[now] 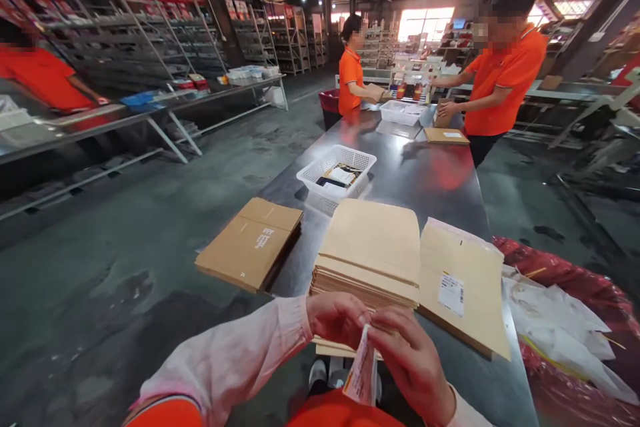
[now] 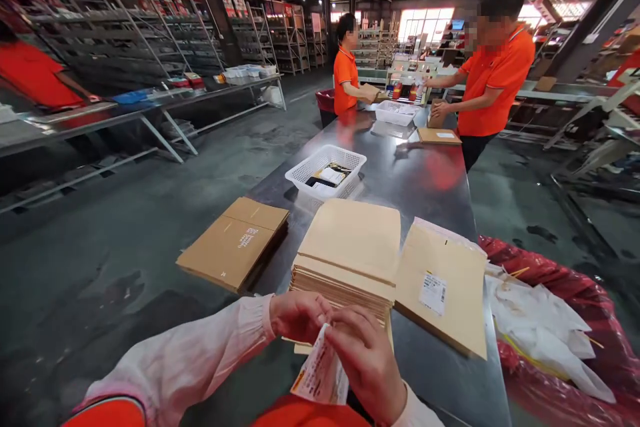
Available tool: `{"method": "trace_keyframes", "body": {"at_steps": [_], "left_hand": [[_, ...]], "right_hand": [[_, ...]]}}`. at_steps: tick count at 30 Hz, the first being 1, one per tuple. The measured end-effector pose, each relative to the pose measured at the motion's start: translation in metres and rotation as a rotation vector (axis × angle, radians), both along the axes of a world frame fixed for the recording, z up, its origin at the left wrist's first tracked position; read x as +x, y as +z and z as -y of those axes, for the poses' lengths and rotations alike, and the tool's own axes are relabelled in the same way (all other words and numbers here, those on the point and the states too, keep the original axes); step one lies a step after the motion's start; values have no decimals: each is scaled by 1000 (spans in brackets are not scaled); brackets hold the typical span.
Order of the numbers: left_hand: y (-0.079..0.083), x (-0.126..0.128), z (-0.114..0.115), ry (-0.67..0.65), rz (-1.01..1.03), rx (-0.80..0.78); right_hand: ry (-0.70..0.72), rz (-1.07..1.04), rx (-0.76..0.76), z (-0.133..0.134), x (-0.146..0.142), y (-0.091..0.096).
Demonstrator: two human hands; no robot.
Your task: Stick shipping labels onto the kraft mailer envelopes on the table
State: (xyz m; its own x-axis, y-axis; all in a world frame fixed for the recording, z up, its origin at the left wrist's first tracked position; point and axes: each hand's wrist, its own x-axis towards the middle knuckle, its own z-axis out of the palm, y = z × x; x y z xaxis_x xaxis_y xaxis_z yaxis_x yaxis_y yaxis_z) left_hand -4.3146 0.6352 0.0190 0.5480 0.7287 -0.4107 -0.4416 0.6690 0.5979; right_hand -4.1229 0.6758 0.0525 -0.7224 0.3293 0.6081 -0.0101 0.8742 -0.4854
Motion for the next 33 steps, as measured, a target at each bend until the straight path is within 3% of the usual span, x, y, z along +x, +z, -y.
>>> {"method": "trace_keyframes", "body": {"at_steps": [4,9,14,16,18,20,22,25,27,29,33], "left_hand": [[-7,0,7,61,80,11],[-12,5,10,90,165,-8],[-20,3,15,206,134,30],[-20,0,16,317,51,123],[-17,-4,15,410,-120,335],[-13,-7,13,433,-334,617],[-12,-7,11,430,-474,797],[-25,-2,11,467,-470,732],[-42,3,14,523,-453,536],[-60,5,16,596,-498,352],[-82,5,4,703,-621,259]], "right_hand": [[-48,56,-68,-1,-4,5],[16,101,-121,-3,-13,7],[-102,58,-233,-6,-15,7],[-162,58,-291,-8,-17,6],[-201,76,-342,-9,-19,4],[-214,117,-379,-8,-20,2],[-220,154,-402,-6,-20,1],[-260,163,-367,-13,-21,0],[-330,148,-286,-34,-26,0],[-400,157,-243,-73,-38,-3],[-593,362,-302,-175,-83,-21]]}}
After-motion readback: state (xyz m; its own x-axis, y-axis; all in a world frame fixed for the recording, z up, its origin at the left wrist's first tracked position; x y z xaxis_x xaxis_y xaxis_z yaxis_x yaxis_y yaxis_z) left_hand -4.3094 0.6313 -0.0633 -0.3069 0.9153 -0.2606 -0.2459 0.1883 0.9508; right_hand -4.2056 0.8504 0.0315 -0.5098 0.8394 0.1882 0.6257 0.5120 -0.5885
